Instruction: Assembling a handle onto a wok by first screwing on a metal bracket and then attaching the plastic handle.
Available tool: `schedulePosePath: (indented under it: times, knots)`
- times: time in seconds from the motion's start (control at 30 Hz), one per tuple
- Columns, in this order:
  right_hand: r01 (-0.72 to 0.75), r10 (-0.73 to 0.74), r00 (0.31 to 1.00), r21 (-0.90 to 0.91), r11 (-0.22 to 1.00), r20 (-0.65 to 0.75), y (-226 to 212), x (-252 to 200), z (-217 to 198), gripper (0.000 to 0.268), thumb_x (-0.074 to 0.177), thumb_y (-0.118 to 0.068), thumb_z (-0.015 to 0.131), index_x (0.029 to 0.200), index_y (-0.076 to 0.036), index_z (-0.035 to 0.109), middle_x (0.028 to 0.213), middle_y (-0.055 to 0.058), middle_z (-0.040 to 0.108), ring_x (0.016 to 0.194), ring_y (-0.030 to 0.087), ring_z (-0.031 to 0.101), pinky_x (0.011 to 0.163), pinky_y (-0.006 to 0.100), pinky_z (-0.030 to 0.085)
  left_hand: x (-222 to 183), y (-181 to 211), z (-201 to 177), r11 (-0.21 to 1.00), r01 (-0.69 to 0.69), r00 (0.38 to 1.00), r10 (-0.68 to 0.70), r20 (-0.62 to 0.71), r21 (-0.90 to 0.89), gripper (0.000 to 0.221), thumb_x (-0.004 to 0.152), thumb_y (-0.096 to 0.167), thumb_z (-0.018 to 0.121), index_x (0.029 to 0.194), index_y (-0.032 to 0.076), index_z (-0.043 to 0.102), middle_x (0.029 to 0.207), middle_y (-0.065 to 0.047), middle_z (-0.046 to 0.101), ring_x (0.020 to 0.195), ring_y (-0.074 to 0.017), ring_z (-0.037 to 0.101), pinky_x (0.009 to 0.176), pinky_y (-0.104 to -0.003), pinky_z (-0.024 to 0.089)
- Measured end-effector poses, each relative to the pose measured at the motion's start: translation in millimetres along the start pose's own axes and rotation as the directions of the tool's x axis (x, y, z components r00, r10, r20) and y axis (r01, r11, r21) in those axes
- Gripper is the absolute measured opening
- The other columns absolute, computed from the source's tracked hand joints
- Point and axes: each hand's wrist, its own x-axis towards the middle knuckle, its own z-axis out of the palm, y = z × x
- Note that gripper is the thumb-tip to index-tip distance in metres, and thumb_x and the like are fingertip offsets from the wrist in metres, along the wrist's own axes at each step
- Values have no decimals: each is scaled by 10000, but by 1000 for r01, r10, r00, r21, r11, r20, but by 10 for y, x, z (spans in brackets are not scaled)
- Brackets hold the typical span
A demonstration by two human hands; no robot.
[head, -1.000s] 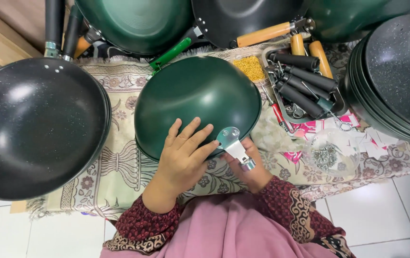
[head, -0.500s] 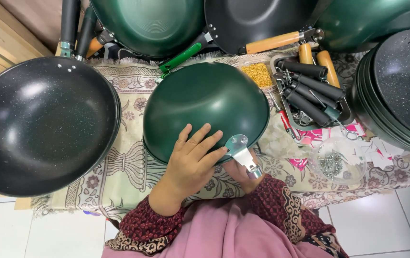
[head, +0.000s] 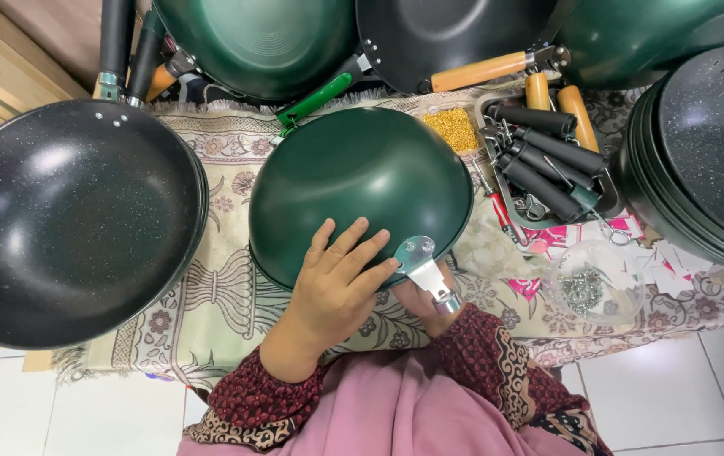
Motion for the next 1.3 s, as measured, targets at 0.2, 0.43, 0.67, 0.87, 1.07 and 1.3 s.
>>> schedulePosePath:
  times: [0.2, 0.43, 0.67, 0.87, 1.07, 1.3]
  knots:
    - [-41, 45, 999, 183, 982, -16, -63, 189, 10, 341, 913, -89, 515, 1249, -86, 566, 1178, 56, 651, 989, 162, 631, 815, 283, 511, 3, -2, -9, 1000, 0, 1000, 0, 12, 1, 337, 780, 23, 692, 1068, 190, 741, 1302, -77, 706, 1295, -318, 612, 1171, -585, 332]
    - [-92, 109, 994, 405, 910, -18, -110, 295, -22, 326, 865, -60, 552, 1188, -74, 592, 1097, 44, 673, 921, 139, 638, 776, 265, 522, 14, 2, -9, 1000, 1, 1000, -1, 0, 7, 341, 786, 35, 687, 1087, 186, 741, 1303, -87, 706, 1287, -333, 616, 1161, -605, 339]
    - [-113, 148, 989, 598, 793, -8, -165, 115, -118, 312, 817, -31, 589, 1127, -62, 619, 1015, 32, 695, 853, 116, 646, 737, 248, 533, 7, -9, -6, 1000, -5, 1000, 5, 0, 8, 325, 774, 34, 706, 1058, 186, 746, 1282, -75, 718, 1269, -322, 634, 1157, -590, 354]
    - [-147, 197, 980, 722, 677, 15, -142, 41, -259, 302, 779, -7, 619, 1078, -52, 640, 950, 23, 712, 799, 98, 651, 706, 233, 541, 2, -1, -4, 1000, -16, 1000, 16, 1, 26, 307, 812, 46, 685, 1078, 194, 727, 1289, -67, 711, 1279, -313, 625, 1165, -581, 348]
    - [131, 216, 975, 909, -395, -47, -361, 199, -139, 327, 732, 214, 746, 795, -53, 569, 749, 178, 703, 756, 315, 734, 762, 431, 583, 26, 37, -64, 997, -33, 999, 32, 13, 76, 270, 858, 62, 667, 1090, 195, 708, 1290, -69, 707, 1274, -325, 624, 1156, -591, 356]
    - [4, 179, 983, 962, -272, 46, -614, 238, -450, 283, 890, 53, 712, 1157, -18, 648, 1065, 69, 688, 937, 135, 641, 846, 254, 523, -152, 331, -216, 979, -105, 990, 86, -109, -177, 111, 854, 154, 725, 965, 153, 720, 1111, -10, 703, 1078, -227, 651, 952, -422, 524]
